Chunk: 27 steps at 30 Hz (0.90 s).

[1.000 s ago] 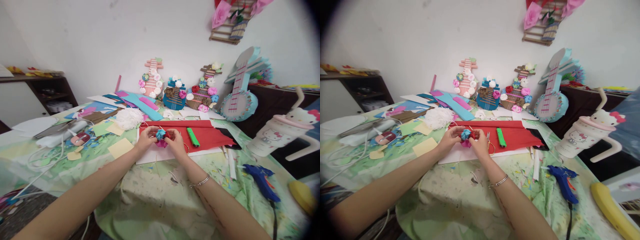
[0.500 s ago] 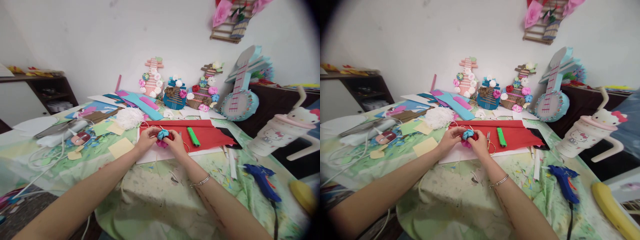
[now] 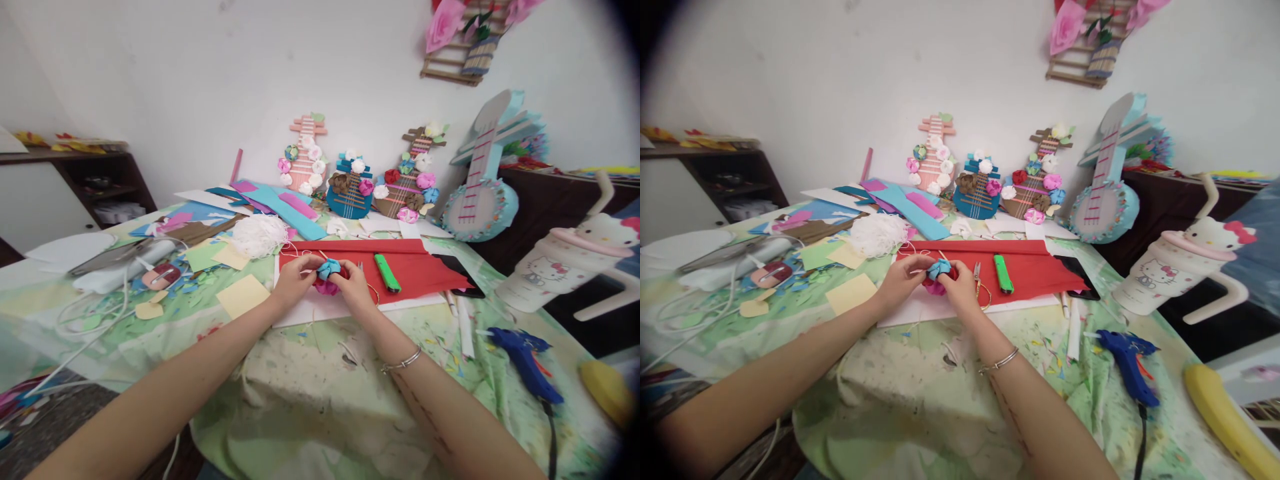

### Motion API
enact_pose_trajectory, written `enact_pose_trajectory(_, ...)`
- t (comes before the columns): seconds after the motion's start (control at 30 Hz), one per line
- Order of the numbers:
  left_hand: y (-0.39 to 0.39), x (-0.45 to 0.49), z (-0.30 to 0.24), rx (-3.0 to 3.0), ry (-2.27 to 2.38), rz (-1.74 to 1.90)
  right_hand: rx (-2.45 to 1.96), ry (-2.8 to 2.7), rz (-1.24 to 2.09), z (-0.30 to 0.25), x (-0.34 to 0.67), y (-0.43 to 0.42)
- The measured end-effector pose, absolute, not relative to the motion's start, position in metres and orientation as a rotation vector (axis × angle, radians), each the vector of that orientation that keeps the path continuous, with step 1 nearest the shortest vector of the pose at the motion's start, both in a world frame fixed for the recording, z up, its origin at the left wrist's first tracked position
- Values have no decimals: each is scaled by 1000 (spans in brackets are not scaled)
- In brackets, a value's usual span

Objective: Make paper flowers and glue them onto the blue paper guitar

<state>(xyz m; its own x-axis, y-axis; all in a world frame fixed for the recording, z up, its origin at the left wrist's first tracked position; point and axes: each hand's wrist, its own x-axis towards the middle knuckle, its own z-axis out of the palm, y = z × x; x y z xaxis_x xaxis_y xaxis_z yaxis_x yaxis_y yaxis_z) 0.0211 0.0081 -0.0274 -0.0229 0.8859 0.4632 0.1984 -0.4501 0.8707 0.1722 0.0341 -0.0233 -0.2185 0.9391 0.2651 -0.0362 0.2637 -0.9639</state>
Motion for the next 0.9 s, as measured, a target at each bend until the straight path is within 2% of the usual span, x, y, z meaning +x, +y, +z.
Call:
enact_pose_trajectory(0.43, 0, 23, -21, 2067, 1307, 1512, -882, -1429, 1238, -19, 171, 31)
enact_pose_trajectory(0.9, 1, 21, -22, 2074, 1459, 1515, -897, -1453, 1238, -13, 169, 22)
